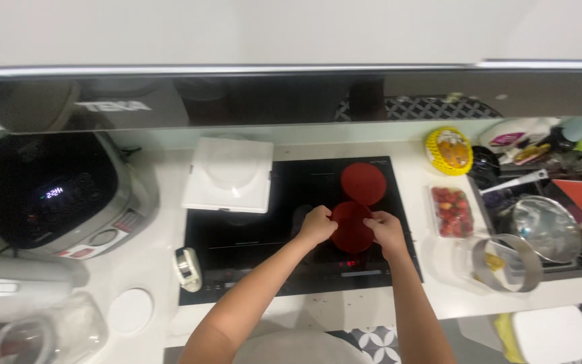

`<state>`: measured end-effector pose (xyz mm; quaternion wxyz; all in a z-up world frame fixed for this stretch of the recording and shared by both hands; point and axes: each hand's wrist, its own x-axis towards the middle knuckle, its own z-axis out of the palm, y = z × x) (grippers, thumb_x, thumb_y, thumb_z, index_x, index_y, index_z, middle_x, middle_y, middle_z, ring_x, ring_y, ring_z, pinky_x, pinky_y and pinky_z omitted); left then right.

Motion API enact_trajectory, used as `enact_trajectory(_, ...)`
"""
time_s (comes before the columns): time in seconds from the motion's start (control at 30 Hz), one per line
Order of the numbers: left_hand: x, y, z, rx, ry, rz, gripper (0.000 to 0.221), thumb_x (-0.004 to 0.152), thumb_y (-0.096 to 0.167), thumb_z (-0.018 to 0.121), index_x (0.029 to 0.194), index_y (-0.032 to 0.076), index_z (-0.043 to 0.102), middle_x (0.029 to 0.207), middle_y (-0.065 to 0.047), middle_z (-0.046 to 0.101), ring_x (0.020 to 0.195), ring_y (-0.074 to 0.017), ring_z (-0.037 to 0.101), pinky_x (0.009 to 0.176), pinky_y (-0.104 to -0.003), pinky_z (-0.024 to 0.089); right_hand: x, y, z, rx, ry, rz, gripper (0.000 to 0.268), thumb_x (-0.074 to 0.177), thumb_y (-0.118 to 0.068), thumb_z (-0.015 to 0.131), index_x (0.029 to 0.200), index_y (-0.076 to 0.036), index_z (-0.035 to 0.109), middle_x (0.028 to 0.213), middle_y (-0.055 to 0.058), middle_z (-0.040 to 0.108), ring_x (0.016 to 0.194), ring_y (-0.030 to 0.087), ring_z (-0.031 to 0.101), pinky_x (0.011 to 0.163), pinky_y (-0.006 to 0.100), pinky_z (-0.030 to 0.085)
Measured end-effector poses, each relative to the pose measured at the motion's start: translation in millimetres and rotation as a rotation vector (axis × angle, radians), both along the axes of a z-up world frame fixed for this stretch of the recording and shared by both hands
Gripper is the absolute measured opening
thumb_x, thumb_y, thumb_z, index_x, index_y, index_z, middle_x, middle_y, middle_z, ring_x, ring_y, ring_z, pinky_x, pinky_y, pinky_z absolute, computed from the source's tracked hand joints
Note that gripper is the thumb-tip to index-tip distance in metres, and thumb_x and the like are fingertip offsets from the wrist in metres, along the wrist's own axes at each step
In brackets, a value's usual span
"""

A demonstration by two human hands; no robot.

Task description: Cleaning metal molds and kitchen surfaces after food preparation.

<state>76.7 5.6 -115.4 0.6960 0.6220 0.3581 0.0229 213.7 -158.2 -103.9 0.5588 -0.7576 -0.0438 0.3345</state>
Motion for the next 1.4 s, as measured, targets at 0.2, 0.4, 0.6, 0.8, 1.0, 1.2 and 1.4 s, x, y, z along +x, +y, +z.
enact_trajectory(0.2,9.6,-32.4,55.5,0.817,0.120,-0.143,0.040,0.091,0.019,0.071,0.122,-0.004,0.059,0.117,-0.026,0.065,0.105,-0.0371,0.067,0.087,-0.046,0.056,3.9,-23.7,33.1,-0.407,-0.704,0.242,0.040,0.090,-0.018,0.074,0.126,-0.002,0.069,0.090,0.018,0.077,0.083,0.028,0.074,0.081,0.038,0.058)
enact_trajectory(0.4,-0.5,-49.9,52.2,1.662,0.036,-0.050,0.080,0.050,0.026,0.081,0.127,0.013,0.067,0.122,-0.029,0.066,0.102,-0.0413,0.066,0.078,-0.048,0.054,9.3,-11.9,41.2,-0.447,-0.956,0.467,0.051,0.085,-0.013,0.074,0.135,-0.013,0.065,0.099,0.015,0.079,0.112,0.034,0.067,0.112,0.062,0.031)
enact_trajectory(0.6,-68.4,-52.7,64.1,1.385,-0.004,-0.093,0.051,0.052,-0.001,0.063,0.102,-0.003,0.070,0.100,-0.022,0.068,0.100,-0.0426,0.064,0.083,-0.054,0.050,-39.2,27.8,34.0,-0.111,-1.054,0.628,0.033,0.096,-0.012,0.064,0.129,-0.010,0.066,0.133,0.015,0.065,0.121,0.032,0.065,0.107,0.043,0.053)
enact_trajectory(0.8,-117.4,-33.4,-19.5,0.728,0.020,0.577,0.023,0.084,0.002,0.058,0.101,0.000,0.072,0.100,-0.019,0.071,0.098,-0.0354,0.069,0.087,-0.041,0.055,-135.6,78.2,48.1,-0.330,-0.908,0.964,0.077,0.082,-0.018,0.077,0.152,-0.010,0.046,0.150,0.031,0.033,0.117,0.047,0.049,0.089,0.047,0.052)
enact_trajectory(1.0,-107.1,-20.2,13.2,-0.389,-0.161,0.809,0.058,0.099,0.052,0.050,0.130,0.005,0.063,0.130,-0.014,0.064,0.119,-0.0333,0.056,0.093,-0.046,0.050,-144.1,64.5,46.5,-0.015,-0.817,0.716,0.025,0.091,-0.011,0.063,0.113,-0.001,0.057,0.122,0.021,0.049,0.108,0.036,0.057,0.096,0.045,0.050)
enact_trajectory(1.2,-118.0,-27.8,41.2,-0.890,-0.725,0.681,0.067,0.102,0.060,0.047,0.151,0.013,0.044,0.157,-0.015,0.048,0.142,-0.0312,0.049,0.116,-0.046,0.040,-118.0,77.5,16.1,0.053,-0.957,0.788,0.016,0.098,-0.014,0.065,0.105,-0.001,0.059,0.120,0.025,0.045,0.108,0.040,0.049,0.092,0.049,0.045)
enact_trajectory(1.4,-226.1,12.2,101.2,0.588,0.323,0.668,0.050,0.084,0.028,0.075,0.129,0.009,0.066,0.136,-0.014,0.061,0.122,-0.0293,0.063,0.106,-0.042,0.054,-93.7,98.5,14.1,-0.165,-1.208,0.668,0.021,0.094,-0.018,0.068,0.108,-0.003,0.062,0.119,0.023,0.045,0.108,0.040,0.048,0.101,0.054,0.040)
